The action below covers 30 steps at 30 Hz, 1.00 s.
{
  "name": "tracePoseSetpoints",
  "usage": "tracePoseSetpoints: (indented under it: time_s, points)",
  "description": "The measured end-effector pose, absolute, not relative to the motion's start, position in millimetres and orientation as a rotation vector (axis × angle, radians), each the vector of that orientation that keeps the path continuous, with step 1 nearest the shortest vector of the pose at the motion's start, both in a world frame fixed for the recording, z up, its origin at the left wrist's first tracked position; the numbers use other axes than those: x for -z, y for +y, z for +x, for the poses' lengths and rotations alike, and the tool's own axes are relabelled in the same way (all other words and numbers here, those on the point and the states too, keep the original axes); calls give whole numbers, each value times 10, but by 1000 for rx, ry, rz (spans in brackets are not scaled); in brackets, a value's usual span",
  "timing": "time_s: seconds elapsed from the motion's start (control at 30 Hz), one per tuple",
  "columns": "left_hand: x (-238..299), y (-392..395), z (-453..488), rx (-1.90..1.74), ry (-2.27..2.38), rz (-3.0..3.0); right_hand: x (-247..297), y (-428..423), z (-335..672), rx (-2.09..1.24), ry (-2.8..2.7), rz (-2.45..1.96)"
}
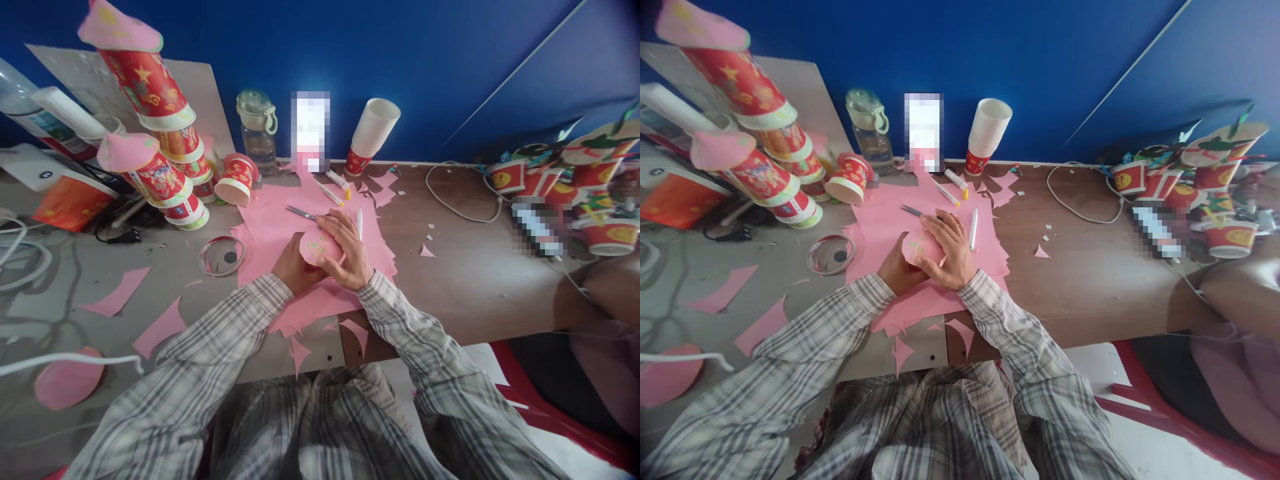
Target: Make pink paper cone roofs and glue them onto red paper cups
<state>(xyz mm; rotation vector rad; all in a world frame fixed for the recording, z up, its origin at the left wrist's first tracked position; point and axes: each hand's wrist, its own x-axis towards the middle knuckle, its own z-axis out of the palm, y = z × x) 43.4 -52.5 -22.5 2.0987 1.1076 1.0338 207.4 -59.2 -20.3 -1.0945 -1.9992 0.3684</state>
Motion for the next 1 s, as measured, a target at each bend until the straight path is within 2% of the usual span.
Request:
tracePoseSetpoints:
  time_s: [0.43,0.73,0.87,1.0]
  points:
    - [240,-541,434,-1087,1057,2034,314,-637,2059,-237,-2055,-1117]
    - [21,-464,338,-1034,904,1455,288,-592,2174,-446,-1678,-974]
    - [-1,-420,326,-1004,763,1361,313,-579,2163,-416,-1668,-1034]
    - [21,-428,346,-975,825,1314,245,-592,2126,-339,-1621,-1122]
